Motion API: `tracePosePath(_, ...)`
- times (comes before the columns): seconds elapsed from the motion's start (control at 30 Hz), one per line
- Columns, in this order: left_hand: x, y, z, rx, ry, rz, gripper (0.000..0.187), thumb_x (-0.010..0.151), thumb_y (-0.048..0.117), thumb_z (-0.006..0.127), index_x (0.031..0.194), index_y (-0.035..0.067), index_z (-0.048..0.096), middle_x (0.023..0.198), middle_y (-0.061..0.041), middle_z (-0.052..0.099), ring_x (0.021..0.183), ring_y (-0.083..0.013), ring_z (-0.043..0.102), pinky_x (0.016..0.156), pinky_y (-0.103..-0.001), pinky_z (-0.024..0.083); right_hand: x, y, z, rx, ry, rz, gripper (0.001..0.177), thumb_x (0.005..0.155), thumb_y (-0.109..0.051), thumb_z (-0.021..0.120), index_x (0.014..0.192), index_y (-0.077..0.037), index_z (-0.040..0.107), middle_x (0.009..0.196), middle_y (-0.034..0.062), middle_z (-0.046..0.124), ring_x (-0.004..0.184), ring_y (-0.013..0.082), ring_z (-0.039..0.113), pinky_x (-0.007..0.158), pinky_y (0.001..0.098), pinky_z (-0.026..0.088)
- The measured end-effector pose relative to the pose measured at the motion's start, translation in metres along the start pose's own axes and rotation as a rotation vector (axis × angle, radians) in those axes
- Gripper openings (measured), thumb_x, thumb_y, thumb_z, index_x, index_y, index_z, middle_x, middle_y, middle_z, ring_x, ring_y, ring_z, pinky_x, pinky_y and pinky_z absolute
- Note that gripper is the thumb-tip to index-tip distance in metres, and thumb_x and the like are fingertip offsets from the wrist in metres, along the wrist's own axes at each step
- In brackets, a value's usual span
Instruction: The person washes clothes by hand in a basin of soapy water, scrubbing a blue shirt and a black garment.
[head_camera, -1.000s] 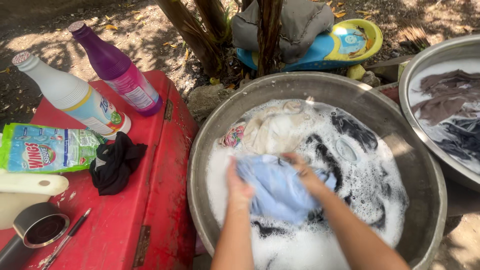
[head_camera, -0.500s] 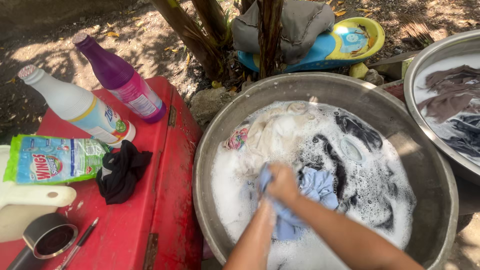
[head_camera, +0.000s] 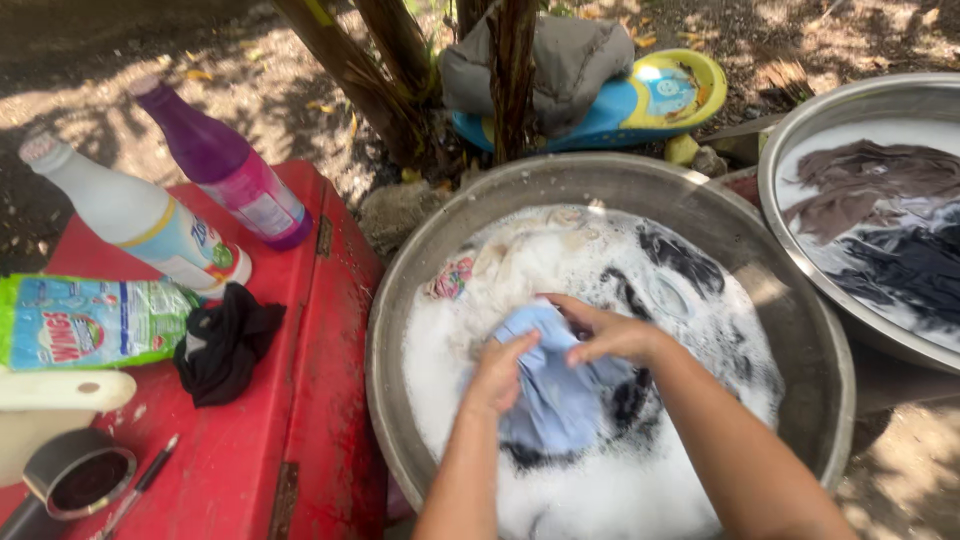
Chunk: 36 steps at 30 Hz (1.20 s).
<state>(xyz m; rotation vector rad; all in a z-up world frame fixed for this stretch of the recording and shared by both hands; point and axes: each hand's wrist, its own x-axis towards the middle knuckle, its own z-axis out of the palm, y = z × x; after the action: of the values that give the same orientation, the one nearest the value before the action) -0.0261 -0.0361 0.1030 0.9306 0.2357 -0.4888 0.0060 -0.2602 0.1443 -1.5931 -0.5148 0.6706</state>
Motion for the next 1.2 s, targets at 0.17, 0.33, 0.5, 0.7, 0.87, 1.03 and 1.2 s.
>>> tracePosePath(0.17,-0.074,0.083,0.005,-0.436,-0.289,0.365,0.048,0.091,0.029,0.069,0.129,0.001,0.062,0.128,-0.015,0.068,0.121,-0.0326,0.062,0.108,-0.052,0.046,-0.037,0.096,-0.005,-0.348,0.306,0.248,0.054,0.079,-0.028,0.079,0.129,-0.013,0.067,0.128,0.0146,0.069,0.120,0.0333,0.067,0.108,0.0427,0.052)
tracePosePath(0.33,-0.041,0.057,-0.015,-0.562,0.107,0.337,0.060,0.092,0.048,0.056,0.135,0.007,0.060,0.133,-0.012,0.067,0.125,-0.0319,0.061,0.110,-0.049,0.046,-0.035,0.086,0.031,0.578,0.573,0.188,0.046,0.090,-0.025,0.058,0.135,-0.017,0.062,0.128,0.0130,0.067,0.117,0.0290,0.061,0.095,0.0462,0.048)
tracePosePath(0.5,0.026,-0.082,-0.024,-0.402,0.186,0.010,0.051,0.095,0.047,0.055,0.128,0.009,0.064,0.126,-0.008,0.069,0.118,-0.0254,0.064,0.104,-0.043,0.049,0.041,0.088,0.155,-0.314,0.623,-0.396,0.019,0.088,-0.022,0.071,0.092,-0.004,0.070,0.090,0.0176,0.073,0.085,0.0340,0.070,0.079,0.0425,0.058)
tracePosePath(0.7,0.019,-0.093,-0.031,-0.176,0.199,-0.025,0.042,0.097,0.045,0.055,0.120,0.012,0.069,0.117,-0.003,0.072,0.109,-0.0176,0.067,0.097,-0.037,0.054,0.057,0.048,0.100,-0.387,0.924,-0.154,0.028,0.087,-0.028,0.070,0.073,-0.004,0.068,0.073,0.0200,0.065,0.064,0.0375,0.066,0.064,0.0463,0.054)
tracePosePath(0.87,0.022,-0.051,-0.015,-0.231,-0.291,0.198,0.046,0.096,0.044,0.055,0.108,0.004,0.071,0.108,-0.012,0.074,0.098,-0.0249,0.070,0.088,-0.039,0.057,0.030,0.004,0.112,-0.587,0.663,-0.543,0.025,0.082,-0.031,0.069,0.077,-0.006,0.073,0.080,0.0173,0.072,0.073,0.0348,0.071,0.070,0.0444,0.057)
tracePosePath(1.03,-0.016,0.083,0.009,-0.202,0.085,0.123,0.068,0.093,0.050,0.053,0.145,0.007,0.049,0.143,-0.014,0.056,0.133,-0.0286,0.054,0.107,-0.047,0.046,0.027,-0.058,-0.005,-0.899,0.783,0.250,0.061,0.091,-0.043,0.073,0.134,-0.006,0.050,0.140,0.0267,0.046,0.130,0.0422,0.045,0.106,0.0502,0.040)
tracePosePath(1.2,-0.022,0.041,-0.036,0.650,0.066,0.679,0.083,0.103,0.060,0.053,0.158,0.003,0.027,0.161,-0.013,0.047,0.146,-0.0223,0.046,0.127,-0.038,0.024,-0.004,-0.056,-0.024,-0.843,0.564,0.546,0.102,0.086,-0.036,0.080,0.159,-0.011,0.014,0.168,0.0189,0.005,0.154,0.0375,0.008,0.119,0.0497,0.022)
